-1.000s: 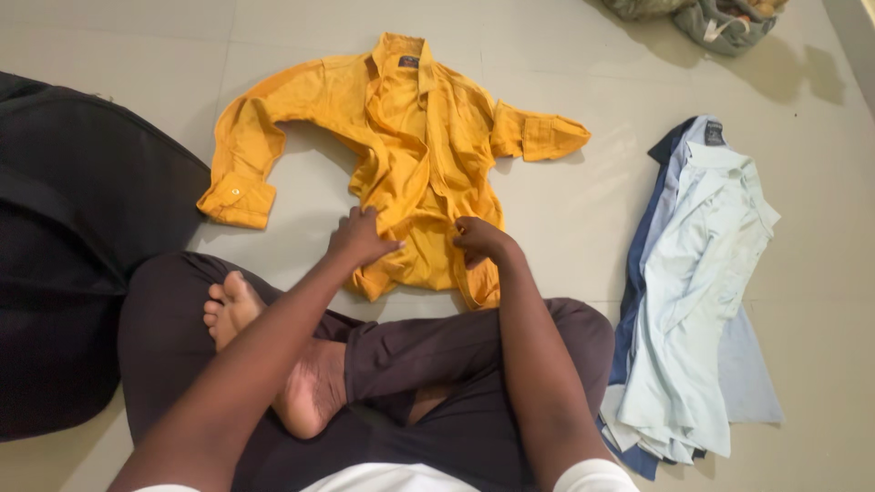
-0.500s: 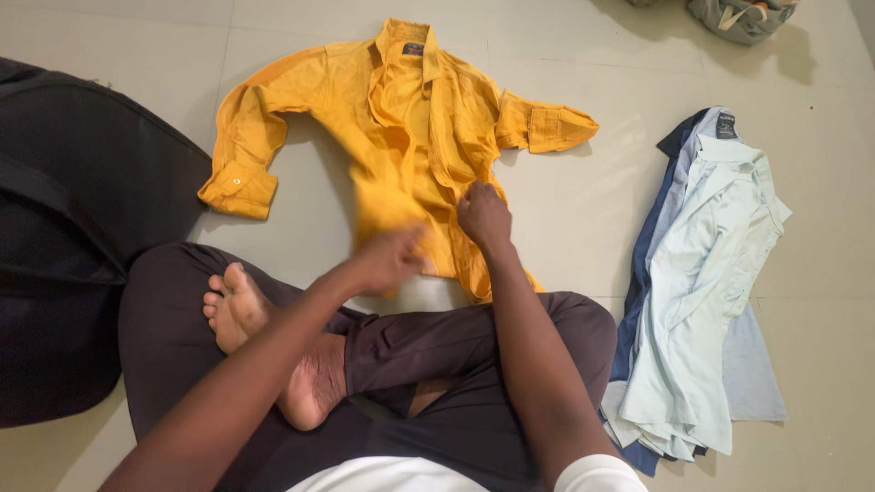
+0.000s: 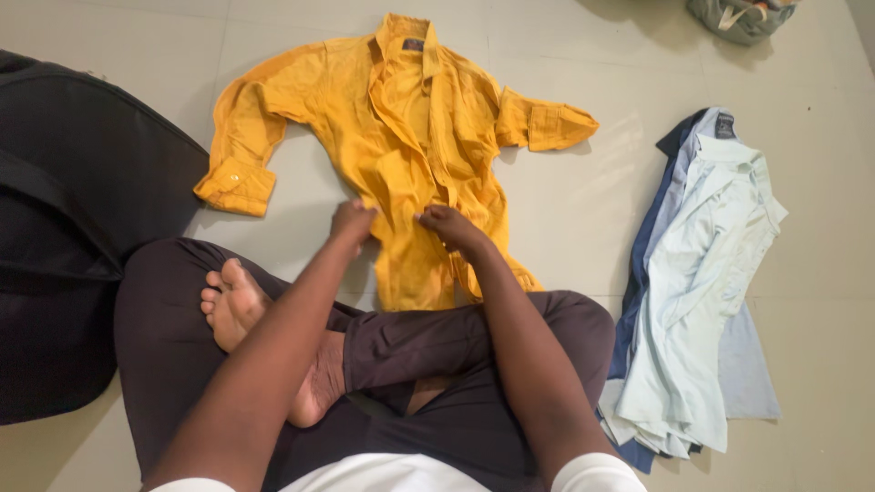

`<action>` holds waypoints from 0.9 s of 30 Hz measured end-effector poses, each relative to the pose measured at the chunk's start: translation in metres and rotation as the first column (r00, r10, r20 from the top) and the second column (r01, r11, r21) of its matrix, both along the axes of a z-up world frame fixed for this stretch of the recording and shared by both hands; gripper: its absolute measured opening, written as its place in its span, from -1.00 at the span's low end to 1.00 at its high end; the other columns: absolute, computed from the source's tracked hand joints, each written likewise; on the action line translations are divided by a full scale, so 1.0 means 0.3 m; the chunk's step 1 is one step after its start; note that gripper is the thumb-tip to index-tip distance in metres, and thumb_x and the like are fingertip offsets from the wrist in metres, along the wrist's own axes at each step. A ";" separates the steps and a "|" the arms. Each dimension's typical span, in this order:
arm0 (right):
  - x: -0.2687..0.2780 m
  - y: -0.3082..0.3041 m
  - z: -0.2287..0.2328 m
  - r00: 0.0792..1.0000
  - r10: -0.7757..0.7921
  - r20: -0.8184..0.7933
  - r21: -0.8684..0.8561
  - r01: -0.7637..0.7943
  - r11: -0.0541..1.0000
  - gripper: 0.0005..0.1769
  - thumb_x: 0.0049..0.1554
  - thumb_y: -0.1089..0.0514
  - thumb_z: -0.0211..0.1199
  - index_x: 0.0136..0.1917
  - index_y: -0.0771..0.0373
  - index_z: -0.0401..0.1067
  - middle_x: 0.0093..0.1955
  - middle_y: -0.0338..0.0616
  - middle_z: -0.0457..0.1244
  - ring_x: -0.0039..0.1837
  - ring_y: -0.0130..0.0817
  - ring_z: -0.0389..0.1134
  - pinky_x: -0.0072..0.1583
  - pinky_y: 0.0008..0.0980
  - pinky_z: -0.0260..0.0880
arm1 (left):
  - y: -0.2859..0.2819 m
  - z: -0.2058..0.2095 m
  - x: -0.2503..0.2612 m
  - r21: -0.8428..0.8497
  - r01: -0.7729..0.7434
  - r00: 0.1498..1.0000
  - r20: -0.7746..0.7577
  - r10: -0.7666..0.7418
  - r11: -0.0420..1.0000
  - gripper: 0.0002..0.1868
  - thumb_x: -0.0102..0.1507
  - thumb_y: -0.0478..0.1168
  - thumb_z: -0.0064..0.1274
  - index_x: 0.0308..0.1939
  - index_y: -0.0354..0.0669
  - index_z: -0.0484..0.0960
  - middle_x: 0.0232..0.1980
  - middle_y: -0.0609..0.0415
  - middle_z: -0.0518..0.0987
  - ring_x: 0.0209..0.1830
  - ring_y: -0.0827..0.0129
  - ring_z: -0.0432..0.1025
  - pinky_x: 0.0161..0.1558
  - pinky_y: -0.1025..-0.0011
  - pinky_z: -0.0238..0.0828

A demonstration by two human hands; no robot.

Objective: The person buttons and folds a yellow shirt by hand while sitting on a tiled floor.

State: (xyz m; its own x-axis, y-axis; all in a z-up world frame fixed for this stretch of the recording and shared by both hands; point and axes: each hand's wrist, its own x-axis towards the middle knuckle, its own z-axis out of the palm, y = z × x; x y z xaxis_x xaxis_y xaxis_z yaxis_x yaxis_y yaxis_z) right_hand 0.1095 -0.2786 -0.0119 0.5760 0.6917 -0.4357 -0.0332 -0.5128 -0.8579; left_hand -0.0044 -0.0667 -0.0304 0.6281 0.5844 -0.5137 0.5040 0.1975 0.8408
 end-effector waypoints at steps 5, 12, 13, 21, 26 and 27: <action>-0.011 -0.007 0.130 0.960 -0.246 -0.133 0.058 0.256 0.965 -0.69 0.25 -0.14 0.08 -0.05 0.14 0.30 -0.24 -0.20 0.25 -0.28 -0.39 0.33 -0.25 -0.29 0.46 | 0.160 -0.024 -0.003 0.320 -0.251 0.960 0.207 0.191 0.914 -0.60 0.35 -0.18 -0.03 0.25 -0.22 0.43 0.15 -0.16 0.56 0.10 -0.04 0.49 0.03 0.10 0.47; 0.028 0.001 0.057 0.908 -0.379 -0.178 0.385 0.418 0.823 -0.71 0.36 -0.09 0.07 0.13 0.16 0.32 -0.13 -0.22 0.18 -0.17 -0.38 0.20 -0.14 -0.27 0.31 | 0.253 0.166 -0.004 0.665 -0.207 0.970 0.042 0.240 0.718 -0.59 0.47 0.00 -0.14 0.24 -0.22 0.43 0.06 -0.34 0.59 0.09 -0.32 0.45 0.07 -0.10 0.34; 0.037 -0.012 0.023 0.918 -0.336 -0.212 0.356 0.393 0.848 -0.71 0.36 -0.08 0.09 0.18 0.14 0.35 -0.08 -0.23 0.19 -0.12 -0.36 0.18 -0.07 -0.28 0.31 | 0.281 0.139 0.002 0.646 -0.189 0.969 0.000 0.248 0.740 -0.56 0.50 0.06 -0.12 0.22 -0.24 0.44 0.08 -0.35 0.58 0.11 -0.31 0.44 0.09 -0.08 0.35; -0.082 -0.007 -0.010 0.598 0.574 0.560 -0.532 -0.272 0.802 -0.41 -0.16 -0.05 0.57 0.07 0.15 0.43 0.16 -0.03 0.31 0.12 0.00 0.38 0.02 -0.06 0.43 | 0.240 -0.005 -0.090 0.483 0.447 0.747 -0.665 -0.017 0.753 -0.47 0.31 -0.15 0.09 0.34 -0.22 0.44 0.29 -0.23 0.51 0.30 -0.07 0.43 0.21 0.02 0.37; -0.134 -0.002 0.087 0.695 0.719 -0.012 -0.534 -0.612 0.583 -0.62 0.02 0.03 0.44 0.05 0.20 0.47 -0.17 -0.12 0.45 -0.18 -0.30 0.50 -0.13 -0.30 0.53 | 0.174 0.146 -0.121 0.803 0.439 0.803 -0.552 0.225 0.403 -0.22 0.23 -0.19 0.13 0.51 -0.22 0.23 0.41 -0.24 0.35 0.41 -0.11 0.23 0.29 -0.11 0.18; -0.109 -0.016 0.105 0.742 0.670 -0.021 -0.448 -0.607 0.657 -0.72 0.06 0.04 0.37 0.03 0.16 0.53 -0.19 -0.19 0.45 -0.21 -0.37 0.50 -0.17 -0.34 0.52 | 0.162 0.164 -0.112 0.851 0.417 0.859 -0.484 0.165 0.320 -0.20 0.20 -0.14 0.15 0.49 -0.26 0.24 0.43 -0.30 0.29 0.44 -0.13 0.15 0.33 -0.12 0.10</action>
State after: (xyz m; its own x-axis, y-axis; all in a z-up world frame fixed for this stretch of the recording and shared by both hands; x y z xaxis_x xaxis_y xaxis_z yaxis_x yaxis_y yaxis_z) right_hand 0.0766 -0.2835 0.0195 0.1325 0.6906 -0.7110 0.5321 -0.6547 -0.5368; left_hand -0.0380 -0.0181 0.0188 0.6316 0.7703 0.0872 0.7641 -0.6376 0.0978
